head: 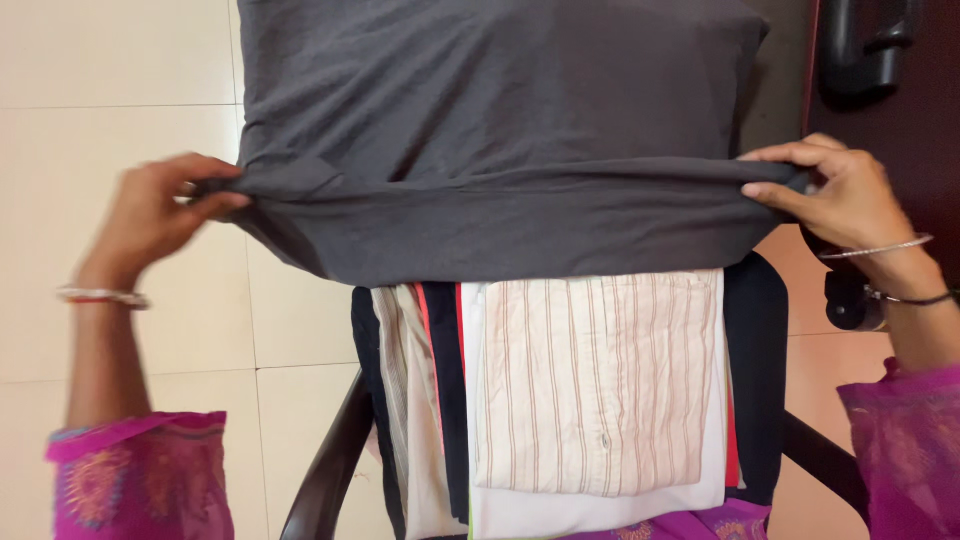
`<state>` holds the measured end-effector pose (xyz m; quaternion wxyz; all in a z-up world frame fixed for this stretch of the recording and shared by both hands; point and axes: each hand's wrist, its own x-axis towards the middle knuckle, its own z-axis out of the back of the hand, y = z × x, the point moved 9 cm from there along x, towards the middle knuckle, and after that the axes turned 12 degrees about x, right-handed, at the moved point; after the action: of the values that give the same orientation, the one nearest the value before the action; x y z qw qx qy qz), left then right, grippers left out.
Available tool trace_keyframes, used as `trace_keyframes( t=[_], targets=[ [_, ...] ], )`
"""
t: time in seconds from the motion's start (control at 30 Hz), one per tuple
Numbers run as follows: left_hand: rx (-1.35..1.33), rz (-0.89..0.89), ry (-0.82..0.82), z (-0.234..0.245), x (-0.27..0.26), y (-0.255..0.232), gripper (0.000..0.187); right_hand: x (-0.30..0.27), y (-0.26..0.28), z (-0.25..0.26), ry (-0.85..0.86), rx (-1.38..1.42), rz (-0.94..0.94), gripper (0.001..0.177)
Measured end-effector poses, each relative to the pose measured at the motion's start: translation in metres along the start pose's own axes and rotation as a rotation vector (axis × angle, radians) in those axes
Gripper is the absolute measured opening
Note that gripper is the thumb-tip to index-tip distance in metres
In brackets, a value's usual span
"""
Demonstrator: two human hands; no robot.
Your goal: The person folds a t-shirt and places it into a suitcase before buttoning a shirt.
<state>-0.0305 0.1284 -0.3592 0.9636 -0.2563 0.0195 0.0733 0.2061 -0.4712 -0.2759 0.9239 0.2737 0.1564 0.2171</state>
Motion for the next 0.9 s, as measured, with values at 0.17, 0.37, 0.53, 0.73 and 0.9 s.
trace_keyframes(
  t=[0.17,0.37,0.53,0.73,0.9],
  targets=[
    [-0.108,0.088,0.004,0.055,0.015,0.007,0.023,0.003,-0.002,0.042,-0.125,0.050,0.219,0.016],
    [0.145,-0.225,-0.242,0.052,0.085,-0.011,0.023,0.034,0.023,0.043,-0.302,-0.281,0.363,0.025],
    [0.204,-0.161,-0.374,0.029,0.104,-0.012,0.022,0.047,0.026,0.027,-0.273,-0.183,0.305,0.036],
    [0.321,-0.246,-0.496,0.028,0.038,-0.058,0.019,0.045,-0.046,0.023,-0.199,-0.059,0.134,0.023],
    [0.453,-0.224,-0.289,-0.012,-0.012,-0.071,0.040,0.039,-0.042,0.015,-0.186,-0.090,0.156,0.023]
  ],
)
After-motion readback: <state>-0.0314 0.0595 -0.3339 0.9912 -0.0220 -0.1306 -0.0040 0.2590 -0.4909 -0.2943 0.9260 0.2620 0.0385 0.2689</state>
